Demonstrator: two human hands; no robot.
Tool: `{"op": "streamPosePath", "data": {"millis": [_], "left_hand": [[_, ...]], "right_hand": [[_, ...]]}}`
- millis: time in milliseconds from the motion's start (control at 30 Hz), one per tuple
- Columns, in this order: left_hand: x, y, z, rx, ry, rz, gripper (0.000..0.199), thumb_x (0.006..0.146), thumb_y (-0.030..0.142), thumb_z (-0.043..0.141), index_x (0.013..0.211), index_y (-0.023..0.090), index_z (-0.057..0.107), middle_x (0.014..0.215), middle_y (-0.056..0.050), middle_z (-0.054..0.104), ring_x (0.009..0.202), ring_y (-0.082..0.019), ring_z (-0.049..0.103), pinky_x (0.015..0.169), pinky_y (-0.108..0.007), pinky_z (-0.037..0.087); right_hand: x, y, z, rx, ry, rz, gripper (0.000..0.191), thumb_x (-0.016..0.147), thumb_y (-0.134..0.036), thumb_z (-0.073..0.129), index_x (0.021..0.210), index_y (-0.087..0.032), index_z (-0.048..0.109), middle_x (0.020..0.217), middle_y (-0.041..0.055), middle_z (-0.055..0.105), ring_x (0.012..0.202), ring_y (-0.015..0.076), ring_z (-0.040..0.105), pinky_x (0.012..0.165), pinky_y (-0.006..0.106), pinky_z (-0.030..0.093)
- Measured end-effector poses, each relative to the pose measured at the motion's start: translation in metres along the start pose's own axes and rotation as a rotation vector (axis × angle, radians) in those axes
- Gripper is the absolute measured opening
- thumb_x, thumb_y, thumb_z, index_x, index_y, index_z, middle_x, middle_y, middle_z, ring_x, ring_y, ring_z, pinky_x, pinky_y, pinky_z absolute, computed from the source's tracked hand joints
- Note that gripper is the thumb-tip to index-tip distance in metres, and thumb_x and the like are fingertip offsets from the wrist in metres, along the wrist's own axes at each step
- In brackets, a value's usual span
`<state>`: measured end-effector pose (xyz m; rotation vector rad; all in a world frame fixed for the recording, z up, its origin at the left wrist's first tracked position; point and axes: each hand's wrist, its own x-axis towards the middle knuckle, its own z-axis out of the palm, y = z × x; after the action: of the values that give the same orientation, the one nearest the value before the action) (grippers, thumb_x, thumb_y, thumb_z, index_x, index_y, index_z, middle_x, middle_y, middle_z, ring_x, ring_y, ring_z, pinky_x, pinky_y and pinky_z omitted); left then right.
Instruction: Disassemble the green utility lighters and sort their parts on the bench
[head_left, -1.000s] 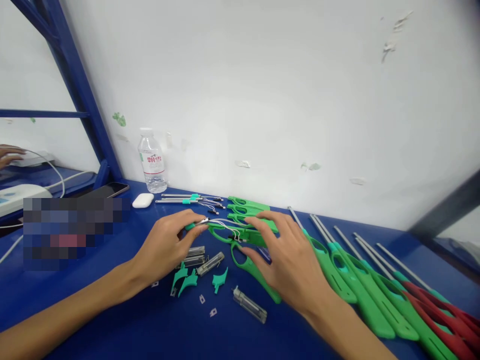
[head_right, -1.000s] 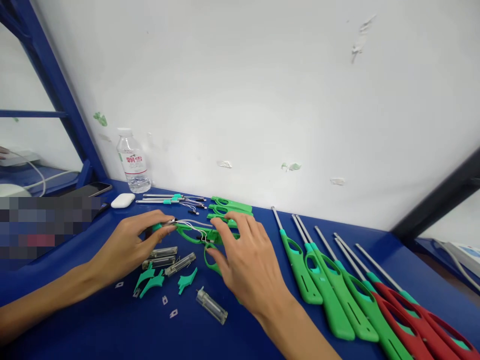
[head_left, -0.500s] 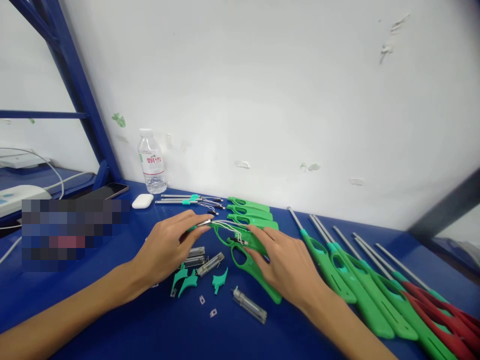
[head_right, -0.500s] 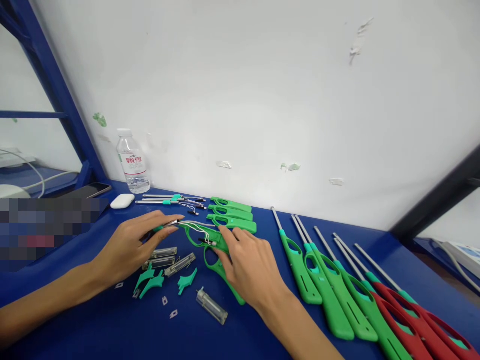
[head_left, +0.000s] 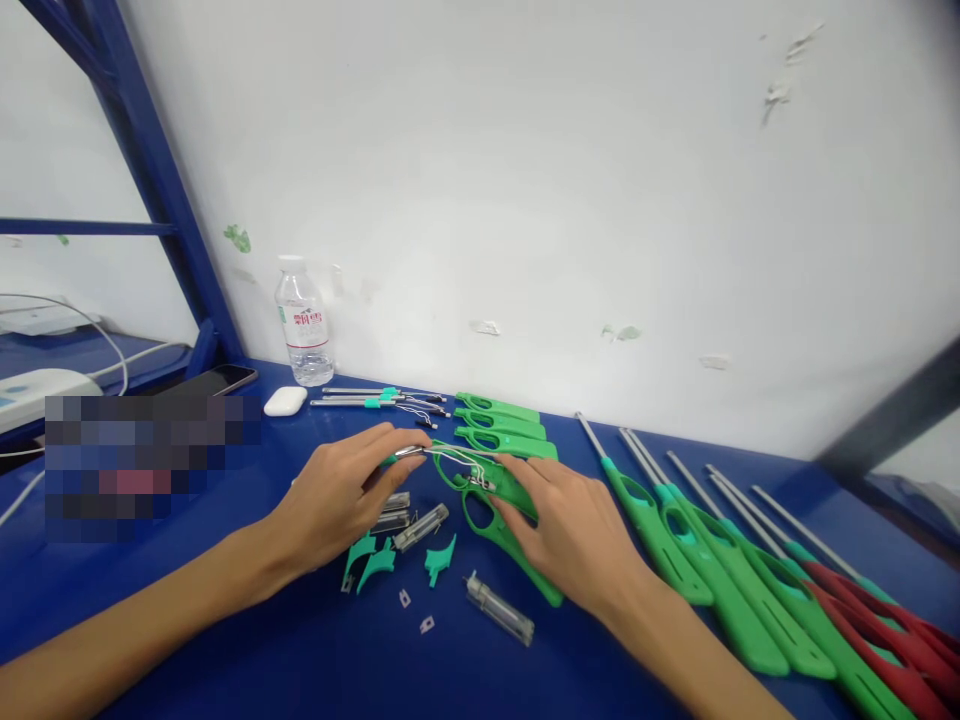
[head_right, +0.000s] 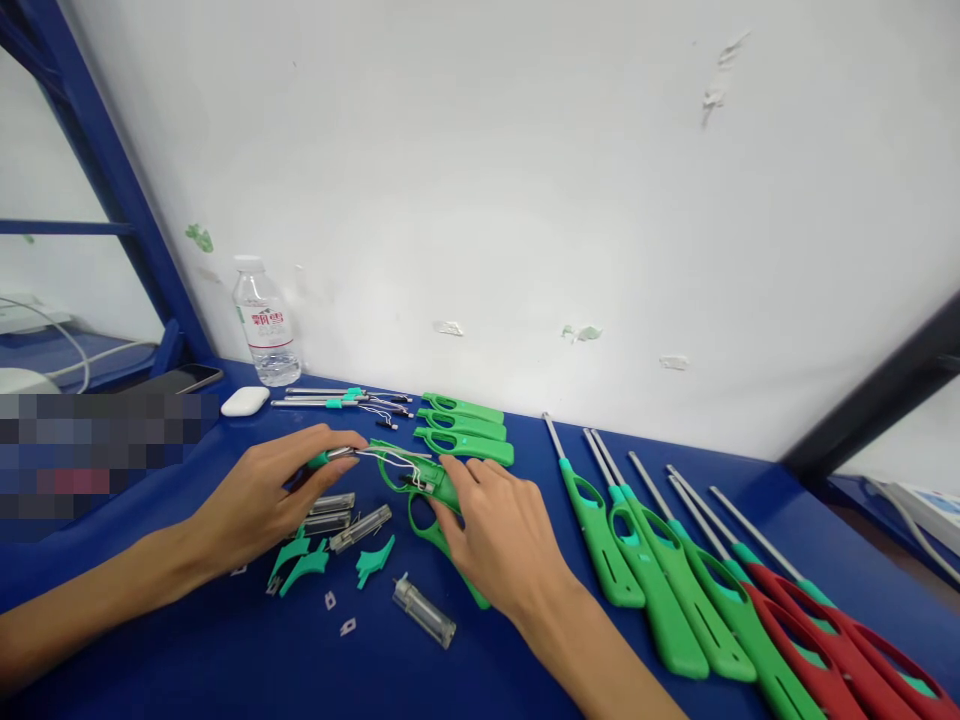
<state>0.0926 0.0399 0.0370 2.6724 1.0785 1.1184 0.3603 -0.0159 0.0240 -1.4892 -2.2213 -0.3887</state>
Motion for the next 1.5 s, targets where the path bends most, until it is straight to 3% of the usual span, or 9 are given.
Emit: {"op": "streamPosePath", "data": {"millis": [233, 333, 567, 733, 967, 1100, 1267, 1500], "left_hand": [[0.0, 0.0, -0.005, -0.012, 0.131, -0.109, 0.023, 0.106, 0.041, 0.052, 0.119, 0.028, 0.067, 0.106, 0.004, 0.075, 0.071, -0.009, 0.063, 0.07, -0.021, 0.049], [0.002, -0.006, -0.009, 0.01, 0.161, -0.193, 0.027, 0.105, 0.045, 0.051, 0.119, 0.028, 0.067, 0.11, 0.003, 0.076, 0.078, -0.012, 0.065, 0.076, -0.025, 0.051], [0.006, -0.03, -0.003, 0.057, -0.001, -0.28, 0.037, 0.104, 0.055, 0.045, 0.122, 0.031, 0.068, 0.126, -0.001, 0.072, 0.113, -0.026, 0.067, 0.091, -0.038, 0.049], [0.007, -0.049, 0.003, 0.062, -0.135, -0.287, 0.045, 0.104, 0.057, 0.039, 0.121, 0.029, 0.07, 0.121, -0.005, 0.07, 0.113, -0.03, 0.066, 0.096, -0.046, 0.049], [0.007, -0.076, 0.008, 0.044, -0.254, -0.239, 0.043, 0.104, 0.054, 0.04, 0.12, 0.027, 0.07, 0.121, -0.005, 0.074, 0.116, -0.029, 0.066, 0.102, -0.045, 0.047], [0.006, -0.091, 0.01, 0.05, -0.266, -0.238, 0.039, 0.105, 0.051, 0.043, 0.123, 0.025, 0.067, 0.122, -0.006, 0.073, 0.115, -0.026, 0.065, 0.103, -0.047, 0.047], [0.006, -0.102, 0.01, 0.057, -0.229, -0.255, 0.038, 0.105, 0.051, 0.048, 0.118, 0.018, 0.063, 0.107, -0.006, 0.069, 0.1, -0.022, 0.066, 0.094, -0.046, 0.052], [0.005, -0.109, 0.016, 0.022, -0.209, -0.155, 0.036, 0.105, 0.049, 0.049, 0.111, 0.018, 0.067, 0.114, -0.006, 0.065, 0.103, -0.021, 0.063, 0.095, -0.044, 0.053]], "right_hand": [[0.002, 0.004, 0.0, -0.037, 0.038, 0.053, 0.037, 0.095, -0.029, 0.067, 0.131, -0.02, 0.068, 0.102, 0.0047, 0.078, 0.089, 0.0294, 0.076, 0.062, 0.037, 0.053], [0.004, 0.009, -0.001, -0.056, 0.088, 0.108, 0.033, 0.097, -0.032, 0.064, 0.128, -0.021, 0.069, 0.102, 0.0055, 0.078, 0.089, 0.0297, 0.076, 0.063, 0.037, 0.054], [0.006, 0.016, -0.004, -0.107, 0.17, 0.229, 0.032, 0.1, -0.037, 0.059, 0.123, -0.019, 0.07, 0.108, 0.0093, 0.078, 0.084, 0.0331, 0.076, 0.061, 0.041, 0.053], [0.006, 0.014, -0.004, -0.107, 0.167, 0.237, 0.031, 0.1, -0.038, 0.058, 0.122, -0.019, 0.071, 0.1, 0.0074, 0.078, 0.082, 0.0322, 0.076, 0.061, 0.041, 0.054], [0.006, 0.012, -0.005, -0.104, 0.156, 0.246, 0.03, 0.1, -0.038, 0.06, 0.121, -0.019, 0.07, 0.099, 0.0069, 0.077, 0.082, 0.0313, 0.076, 0.061, 0.039, 0.053], [0.006, 0.012, -0.005, -0.099, 0.143, 0.246, 0.028, 0.1, -0.036, 0.061, 0.122, -0.02, 0.069, 0.104, 0.0067, 0.077, 0.084, 0.0306, 0.076, 0.063, 0.038, 0.053], [0.006, 0.011, -0.006, -0.093, 0.128, 0.249, 0.028, 0.101, -0.035, 0.062, 0.122, -0.02, 0.069, 0.106, 0.0068, 0.077, 0.084, 0.0303, 0.076, 0.064, 0.037, 0.053], [0.006, 0.01, -0.006, -0.078, 0.116, 0.245, 0.029, 0.101, -0.036, 0.061, 0.124, -0.019, 0.069, 0.105, 0.0071, 0.077, 0.087, 0.0298, 0.076, 0.066, 0.037, 0.054]]}}
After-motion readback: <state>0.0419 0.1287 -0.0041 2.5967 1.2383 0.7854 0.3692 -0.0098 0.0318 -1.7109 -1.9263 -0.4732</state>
